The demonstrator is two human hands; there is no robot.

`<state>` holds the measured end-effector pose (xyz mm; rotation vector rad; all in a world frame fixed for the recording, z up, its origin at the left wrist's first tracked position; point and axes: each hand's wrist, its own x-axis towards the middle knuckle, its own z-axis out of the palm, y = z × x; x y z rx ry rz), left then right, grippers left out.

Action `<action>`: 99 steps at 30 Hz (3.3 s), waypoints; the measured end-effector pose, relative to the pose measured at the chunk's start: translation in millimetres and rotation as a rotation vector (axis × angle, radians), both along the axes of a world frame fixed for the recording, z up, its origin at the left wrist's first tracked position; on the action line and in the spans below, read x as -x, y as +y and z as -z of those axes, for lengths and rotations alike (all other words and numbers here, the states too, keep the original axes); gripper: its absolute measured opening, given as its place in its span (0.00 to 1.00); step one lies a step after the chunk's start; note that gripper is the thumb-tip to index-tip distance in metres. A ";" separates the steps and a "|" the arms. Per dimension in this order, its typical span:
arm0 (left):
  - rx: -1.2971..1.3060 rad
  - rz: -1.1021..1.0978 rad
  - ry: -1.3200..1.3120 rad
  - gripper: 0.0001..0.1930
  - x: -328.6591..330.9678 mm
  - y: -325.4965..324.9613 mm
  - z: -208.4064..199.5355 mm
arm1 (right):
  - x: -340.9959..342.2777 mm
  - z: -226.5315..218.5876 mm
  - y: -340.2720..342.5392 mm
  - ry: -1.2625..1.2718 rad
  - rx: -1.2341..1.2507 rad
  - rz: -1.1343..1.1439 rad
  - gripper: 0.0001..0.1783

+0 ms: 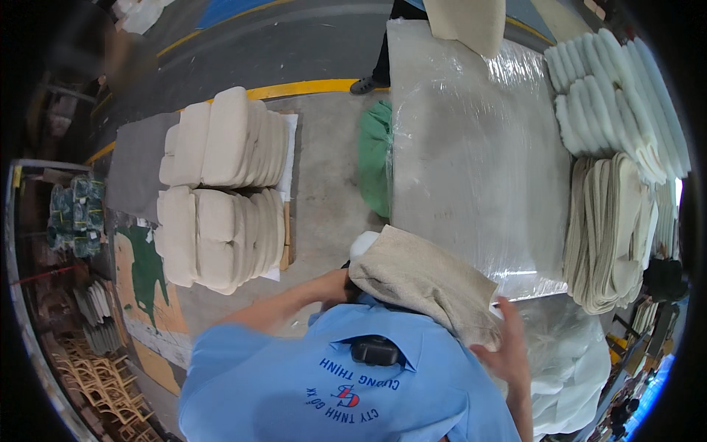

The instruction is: The person inserts white foam inserts into beige fabric covers on a work table, then ties the drawstrings to close them. The person handles the foam and covers one at a time, smoothing the fabric and stacking the finished cushions.

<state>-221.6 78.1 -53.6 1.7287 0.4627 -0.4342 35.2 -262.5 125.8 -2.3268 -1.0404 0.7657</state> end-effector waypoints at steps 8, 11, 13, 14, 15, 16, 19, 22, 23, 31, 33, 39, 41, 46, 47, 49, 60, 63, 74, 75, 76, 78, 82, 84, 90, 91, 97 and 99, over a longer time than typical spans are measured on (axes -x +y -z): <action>0.563 -0.408 -0.033 0.22 -80.7 -9.5 17.1 | -16.9 23.6 79.1 0.155 0.117 0.062 0.37; 0.846 -0.361 0.014 0.31 -103.3 -27.5 6.8 | -22.5 16.3 69.7 0.216 0.018 0.204 0.30; 0.851 -0.376 -0.135 0.32 -131.2 -26.5 -5.9 | -15.2 2.2 73.4 0.238 -0.019 0.329 0.28; 0.862 -0.355 -0.205 0.33 -150.1 -29.0 -16.0 | -13.7 1.4 65.6 0.267 -0.080 0.416 0.28; 0.862 -0.308 -0.202 0.34 -170.3 -31.3 -30.0 | -11.8 5.3 56.1 0.295 -0.148 0.512 0.29; 0.922 -0.299 -0.159 0.34 -191.2 -33.6 -43.9 | -9.6 4.9 46.8 0.322 -0.221 0.602 0.29; 1.081 -0.208 -0.076 0.33 -241.4 -44.7 -75.1 | 2.7 -2.6 51.2 0.367 -0.568 0.863 0.30; 0.933 0.019 0.094 0.33 -270.7 -63.2 -89.9 | 12.8 9.4 39.8 0.371 -0.789 1.113 0.30; 0.881 0.057 0.080 0.32 -280.1 -70.2 -93.9 | 18.7 12.1 37.5 0.363 -0.849 1.178 0.31; 0.527 0.210 -0.017 0.22 -355.0 -129.8 -95.5 | 83.1 51.4 74.1 0.223 -1.258 1.395 0.38; 0.517 0.210 0.015 0.17 -363.1 -148.2 -84.9 | 99.7 62.0 84.2 0.216 -1.301 1.434 0.40; 0.251 0.356 0.008 0.15 -315.6 -201.6 -17.5 | 146.4 52.4 99.1 0.288 -1.074 1.551 0.43; 0.261 0.491 0.000 0.16 -302.6 -190.5 6.9 | 159.1 41.8 101.0 0.428 -1.039 1.439 0.43; 0.402 0.555 0.150 0.14 -271.0 -193.8 14.7 | 187.8 90.8 47.3 0.627 -1.019 1.087 0.29; 0.430 0.519 0.178 0.14 -267.7 -189.9 10.6 | 188.5 97.2 23.2 0.695 -1.007 1.123 0.19; 0.460 0.528 0.217 0.13 -263.7 -205.5 5.4 | 189.0 164.6 -4.8 0.212 -1.101 1.580 0.12; 0.225 0.557 -0.075 0.14 -291.3 -205.9 3.4 | 75.2 220.8 -12.9 0.129 -1.113 2.083 0.14; -0.069 0.534 0.247 0.13 -305.7 -239.9 -38.0 | 67.6 216.5 -29.3 0.351 -1.291 2.127 0.14; -0.088 0.625 0.117 0.18 -297.5 -265.9 8.9 | 62.1 210.6 -57.5 0.768 -1.665 2.237 0.23; -0.121 0.644 0.068 0.18 -299.7 -268.9 7.7 | 62.9 216.0 -55.2 0.766 -1.601 2.257 0.21; -0.122 0.645 0.004 0.18 -301.3 -273.1 5.7 | 64.9 221.0 -52.8 0.769 -1.534 2.279 0.19; -0.134 0.633 -0.125 0.18 -305.5 -283.3 -4.5 | 62.3 228.5 -46.4 0.775 -1.457 2.299 0.18; -0.157 0.659 -0.148 0.18 -317.1 -294.3 -2.1 | 59.0 238.2 -37.8 0.769 -1.407 2.299 0.17; -0.140 0.659 -0.134 0.18 -319.4 -295.8 3.6 | 58.8 239.2 -31.5 0.777 -1.395 2.290 0.16; -0.132 0.697 -0.161 0.18 -325.7 -306.5 8.2 | 63.3 244.5 -15.0 0.745 -1.366 2.287 0.15; -0.128 0.699 -0.160 0.18 -326.7 -308.1 9.2 | 63.7 245.0 -12.8 0.744 -1.359 2.287 0.15; -0.112 0.723 -0.146 0.17 -329.2 -319.8 12.3 | 63.9 250.5 -2.1 0.706 -1.335 2.291 0.13; -0.112 0.754 -0.187 0.16 -330.3 -329.2 13.1 | 64.7 250.7 0.1 0.693 -1.322 2.283 0.13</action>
